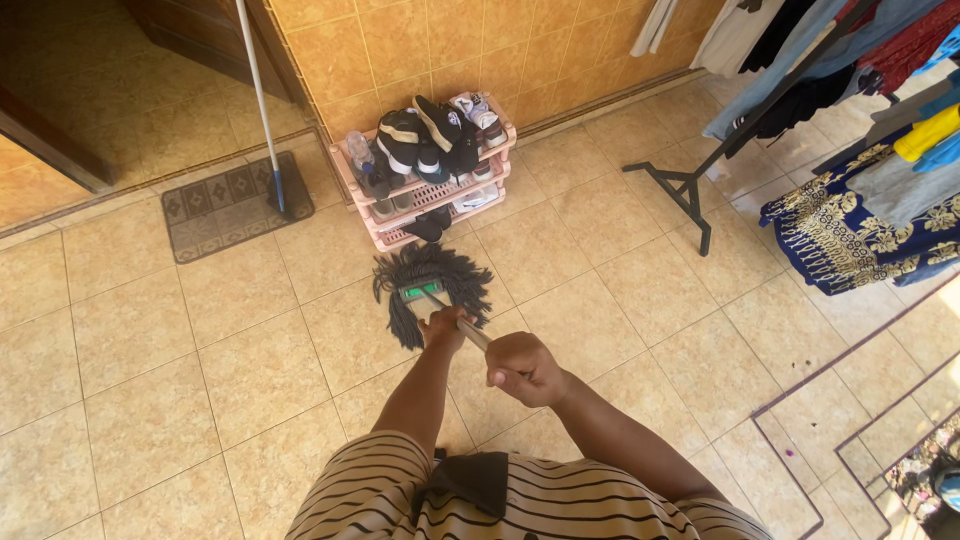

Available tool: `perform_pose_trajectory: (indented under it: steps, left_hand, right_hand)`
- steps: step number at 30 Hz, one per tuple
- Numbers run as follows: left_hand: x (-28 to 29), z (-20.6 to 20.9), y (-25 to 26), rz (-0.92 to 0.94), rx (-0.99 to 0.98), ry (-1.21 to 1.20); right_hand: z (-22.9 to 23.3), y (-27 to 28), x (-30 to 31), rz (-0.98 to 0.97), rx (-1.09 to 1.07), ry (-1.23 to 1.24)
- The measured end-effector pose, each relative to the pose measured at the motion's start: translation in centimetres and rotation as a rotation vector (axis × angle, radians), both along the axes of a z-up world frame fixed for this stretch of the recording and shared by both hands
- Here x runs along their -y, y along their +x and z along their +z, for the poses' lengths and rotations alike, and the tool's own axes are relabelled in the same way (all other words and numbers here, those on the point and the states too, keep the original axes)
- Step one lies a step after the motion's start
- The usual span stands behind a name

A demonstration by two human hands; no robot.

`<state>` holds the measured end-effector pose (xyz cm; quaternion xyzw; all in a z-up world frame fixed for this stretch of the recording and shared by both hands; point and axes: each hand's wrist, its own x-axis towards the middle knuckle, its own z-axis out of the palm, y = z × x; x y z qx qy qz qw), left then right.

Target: The person mops a tiled floor using a string mop. They move the mop back and forth across the surface, covering areas near a shoe rack, a door, and a doormat.

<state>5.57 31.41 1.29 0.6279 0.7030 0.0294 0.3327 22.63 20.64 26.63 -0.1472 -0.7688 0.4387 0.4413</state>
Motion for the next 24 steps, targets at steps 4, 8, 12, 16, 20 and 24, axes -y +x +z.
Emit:
perform_pose_trajectory:
  steps: [4, 8, 12, 16, 20, 24]
  left_hand:
    - [-1.1, -0.6, -2.8, 0.049, 0.058, -0.018]
    - [0.2, -1.0, -5.2, 0.092, 0.146, 0.154]
    - [2.0, -0.3, -6.9, 0.003, 0.152, 0.225]
    - [3.5, 0.5, -9.6, -0.221, 0.046, 0.097]
    - [3.8, 0.6, -12.3, -0.199, 0.063, 0.185]
    - [3.3, 0.0, -14.5, -0.19, 0.038, 0.158]
  right_hand:
    - [1.1, -3.8, -0.9, -0.011, 0.065, 0.029]
    - [3.1, -6.6, -1.4, -0.05, 0.035, 0.002]
    - [5.2, -8.7, -2.1, -0.101, -0.106, -0.15]
    - [6.6, -11.4, -1.7, -0.177, -0.158, -0.201]
    - [6.0, -14.7, -0.2, -0.203, -0.083, -0.134]
    - [4.0, -16.8, 0.6, -0.157, -0.043, 0.024]
